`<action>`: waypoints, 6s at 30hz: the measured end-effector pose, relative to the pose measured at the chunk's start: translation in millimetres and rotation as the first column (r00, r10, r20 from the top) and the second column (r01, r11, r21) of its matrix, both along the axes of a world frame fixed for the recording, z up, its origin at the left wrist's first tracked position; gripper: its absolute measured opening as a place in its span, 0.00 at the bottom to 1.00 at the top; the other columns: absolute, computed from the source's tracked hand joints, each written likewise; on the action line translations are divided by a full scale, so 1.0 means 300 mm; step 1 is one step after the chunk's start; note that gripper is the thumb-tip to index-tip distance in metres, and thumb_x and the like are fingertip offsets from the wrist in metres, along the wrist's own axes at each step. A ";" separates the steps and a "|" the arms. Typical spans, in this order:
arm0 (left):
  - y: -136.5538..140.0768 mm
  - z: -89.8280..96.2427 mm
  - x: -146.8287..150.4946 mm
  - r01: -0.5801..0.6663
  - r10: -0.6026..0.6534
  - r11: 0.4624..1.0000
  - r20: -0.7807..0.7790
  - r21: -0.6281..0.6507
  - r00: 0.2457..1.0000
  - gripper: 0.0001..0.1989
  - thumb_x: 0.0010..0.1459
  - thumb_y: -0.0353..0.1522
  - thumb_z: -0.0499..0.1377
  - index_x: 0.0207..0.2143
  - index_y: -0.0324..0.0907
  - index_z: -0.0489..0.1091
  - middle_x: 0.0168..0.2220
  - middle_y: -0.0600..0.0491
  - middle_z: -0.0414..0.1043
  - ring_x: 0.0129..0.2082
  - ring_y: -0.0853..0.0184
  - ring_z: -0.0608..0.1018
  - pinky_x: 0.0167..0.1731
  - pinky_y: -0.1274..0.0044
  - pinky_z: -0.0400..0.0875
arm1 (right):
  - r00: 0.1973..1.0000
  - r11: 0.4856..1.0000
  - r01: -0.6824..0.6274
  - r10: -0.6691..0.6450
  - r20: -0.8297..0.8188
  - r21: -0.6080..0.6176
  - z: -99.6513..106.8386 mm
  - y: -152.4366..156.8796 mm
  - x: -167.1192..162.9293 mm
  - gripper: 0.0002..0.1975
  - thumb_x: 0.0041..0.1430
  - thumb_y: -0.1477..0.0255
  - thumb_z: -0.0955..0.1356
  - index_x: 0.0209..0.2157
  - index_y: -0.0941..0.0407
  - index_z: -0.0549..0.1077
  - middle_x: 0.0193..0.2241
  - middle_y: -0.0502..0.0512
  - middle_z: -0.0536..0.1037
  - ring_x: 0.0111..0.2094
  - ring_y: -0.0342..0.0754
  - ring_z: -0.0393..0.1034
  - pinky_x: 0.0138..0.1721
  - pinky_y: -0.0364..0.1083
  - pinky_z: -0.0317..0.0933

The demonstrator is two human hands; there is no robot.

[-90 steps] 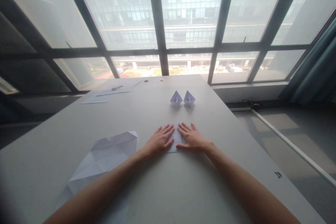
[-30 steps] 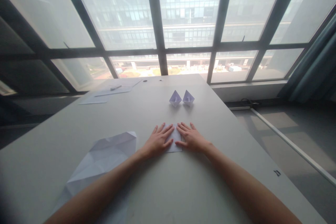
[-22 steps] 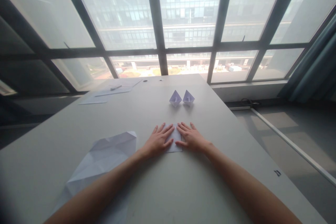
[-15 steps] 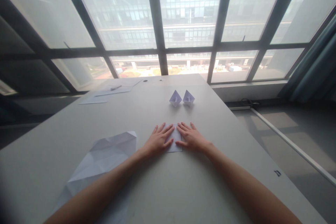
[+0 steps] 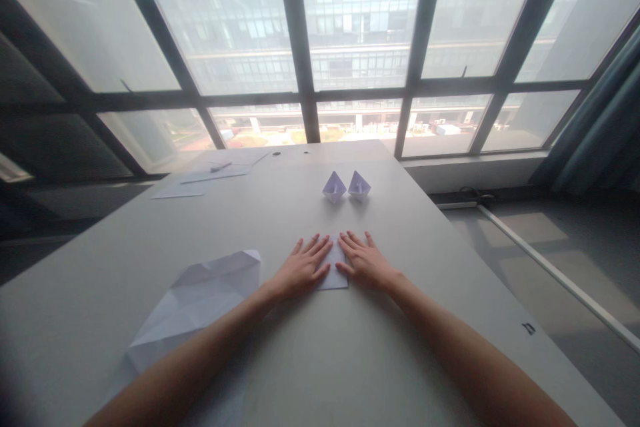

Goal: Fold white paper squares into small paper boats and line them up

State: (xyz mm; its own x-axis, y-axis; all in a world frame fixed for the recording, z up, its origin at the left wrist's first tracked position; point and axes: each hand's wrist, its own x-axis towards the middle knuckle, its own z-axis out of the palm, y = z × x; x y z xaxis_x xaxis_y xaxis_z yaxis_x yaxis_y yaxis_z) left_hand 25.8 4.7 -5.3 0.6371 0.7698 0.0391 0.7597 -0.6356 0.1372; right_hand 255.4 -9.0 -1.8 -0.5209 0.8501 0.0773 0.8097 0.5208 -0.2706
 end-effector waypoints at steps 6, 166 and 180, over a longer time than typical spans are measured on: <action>0.000 -0.001 0.002 -0.015 0.015 1.000 -0.017 0.009 1.000 0.31 0.69 0.45 0.42 0.70 0.47 0.44 0.71 0.54 0.40 0.71 0.58 0.45 0.66 0.56 0.38 | 0.983 0.981 0.185 -0.184 -0.019 0.061 -0.011 0.001 -0.011 0.34 0.69 0.57 0.54 0.68 0.63 0.50 0.69 0.64 0.48 0.70 0.53 0.38 0.67 0.61 0.29; -0.032 0.024 -0.008 0.015 0.025 0.998 0.579 -0.065 0.815 0.18 0.65 0.33 0.55 0.57 0.48 0.60 0.52 0.50 0.73 0.50 0.60 0.77 0.50 0.67 0.72 | 0.964 0.989 -0.149 0.141 -0.227 -0.015 0.011 0.014 -0.029 0.28 0.69 0.62 0.61 0.68 0.47 0.53 0.66 0.56 0.59 0.69 0.56 0.45 0.66 0.66 0.33; -0.012 0.035 -0.017 -0.215 0.258 0.965 0.671 -0.150 0.695 0.16 0.68 0.39 0.49 0.51 0.46 0.71 0.48 0.51 0.77 0.44 0.62 0.79 0.45 0.71 0.73 | 0.802 0.989 0.142 -0.135 -0.582 -0.033 0.001 0.026 -0.019 0.27 0.70 0.54 0.54 0.52 0.52 0.75 0.52 0.56 0.77 0.56 0.54 0.69 0.63 0.59 0.50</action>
